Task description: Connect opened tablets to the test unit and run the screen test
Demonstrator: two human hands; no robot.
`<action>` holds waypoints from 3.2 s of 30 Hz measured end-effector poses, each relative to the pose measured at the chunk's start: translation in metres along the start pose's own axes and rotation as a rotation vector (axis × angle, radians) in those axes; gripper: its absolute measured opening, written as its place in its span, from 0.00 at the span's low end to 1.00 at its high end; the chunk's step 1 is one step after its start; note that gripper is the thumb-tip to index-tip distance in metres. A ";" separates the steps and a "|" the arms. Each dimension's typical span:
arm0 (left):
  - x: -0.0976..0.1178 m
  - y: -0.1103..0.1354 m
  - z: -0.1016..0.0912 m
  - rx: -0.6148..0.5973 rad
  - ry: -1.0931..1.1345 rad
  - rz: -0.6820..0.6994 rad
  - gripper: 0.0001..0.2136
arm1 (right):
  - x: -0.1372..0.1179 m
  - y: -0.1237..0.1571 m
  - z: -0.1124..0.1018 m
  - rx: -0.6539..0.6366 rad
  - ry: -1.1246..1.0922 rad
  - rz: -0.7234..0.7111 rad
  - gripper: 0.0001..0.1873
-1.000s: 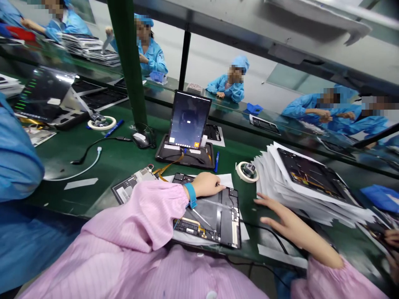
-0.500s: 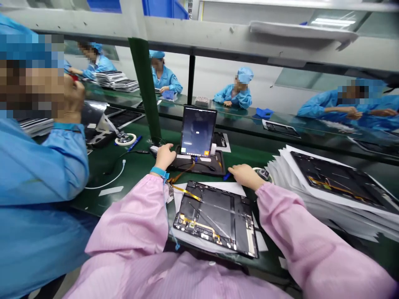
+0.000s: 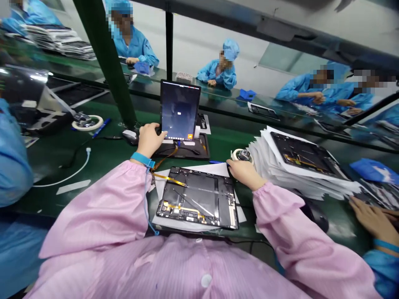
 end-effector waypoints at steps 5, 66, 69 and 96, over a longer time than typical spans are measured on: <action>0.050 0.044 -0.004 -0.526 0.264 0.087 0.16 | 0.017 0.021 -0.029 0.242 -0.276 0.223 0.09; 0.066 0.105 0.032 -1.349 0.210 0.144 0.08 | 0.069 -0.096 -0.005 0.160 -0.215 0.462 0.31; 0.066 0.103 0.032 -1.338 0.232 0.148 0.08 | 0.046 -0.085 -0.017 0.294 -0.249 0.313 0.26; 0.049 0.052 -0.003 -0.087 0.796 -0.173 0.15 | 0.063 -0.063 0.011 0.709 -1.106 0.566 0.19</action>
Point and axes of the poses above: each hand's wrist, its own y-axis away from the middle knuckle, its own z-axis out of the palm, x = y × z, the point moved 4 cm from there along -y, towards the middle knuckle, and after that the axes turned 9 degrees about y, right-handed, at the moved point
